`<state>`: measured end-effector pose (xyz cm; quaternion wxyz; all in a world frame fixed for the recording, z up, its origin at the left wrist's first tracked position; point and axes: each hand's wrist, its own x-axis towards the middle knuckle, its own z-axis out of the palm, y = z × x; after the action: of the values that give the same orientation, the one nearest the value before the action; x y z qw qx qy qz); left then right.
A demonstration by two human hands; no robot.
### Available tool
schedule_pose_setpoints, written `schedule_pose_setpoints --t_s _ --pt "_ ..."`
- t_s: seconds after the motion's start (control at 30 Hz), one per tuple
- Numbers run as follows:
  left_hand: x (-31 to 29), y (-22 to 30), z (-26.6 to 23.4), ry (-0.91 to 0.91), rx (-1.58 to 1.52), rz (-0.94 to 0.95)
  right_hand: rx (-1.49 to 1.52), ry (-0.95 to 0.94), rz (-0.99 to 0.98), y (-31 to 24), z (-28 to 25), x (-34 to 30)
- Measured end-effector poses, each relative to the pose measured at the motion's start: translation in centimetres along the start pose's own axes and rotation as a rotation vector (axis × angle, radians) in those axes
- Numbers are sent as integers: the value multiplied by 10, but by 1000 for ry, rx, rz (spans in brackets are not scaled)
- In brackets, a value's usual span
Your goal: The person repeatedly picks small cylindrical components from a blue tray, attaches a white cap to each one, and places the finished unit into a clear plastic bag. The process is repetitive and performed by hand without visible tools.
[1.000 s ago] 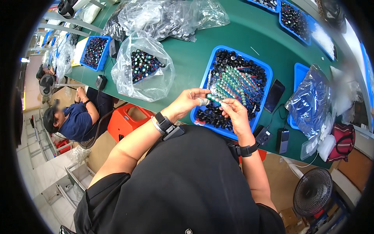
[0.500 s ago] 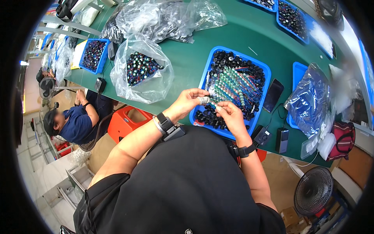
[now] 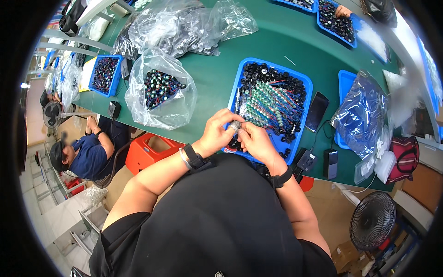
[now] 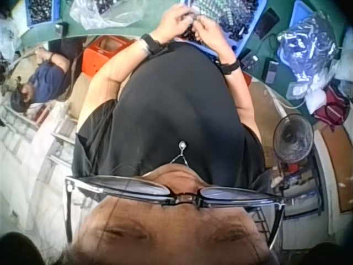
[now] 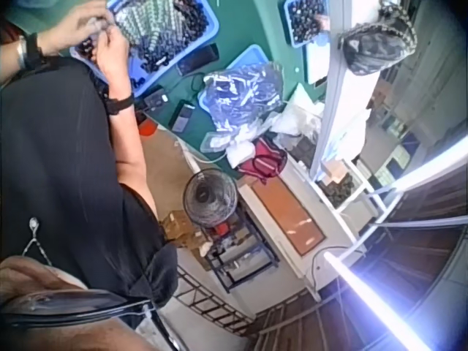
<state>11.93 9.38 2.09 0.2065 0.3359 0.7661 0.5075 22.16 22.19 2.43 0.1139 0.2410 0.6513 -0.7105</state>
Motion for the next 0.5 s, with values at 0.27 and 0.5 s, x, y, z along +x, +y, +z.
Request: schedule_pose_setpoints --t_s 0.27,0.5 --pt "4 -37 -11 273 -502 -458 -54 65 131 17 -14 0" --pt "-6 -110 -27 152 -504 -702 -315 285 -242 67 -18 34"
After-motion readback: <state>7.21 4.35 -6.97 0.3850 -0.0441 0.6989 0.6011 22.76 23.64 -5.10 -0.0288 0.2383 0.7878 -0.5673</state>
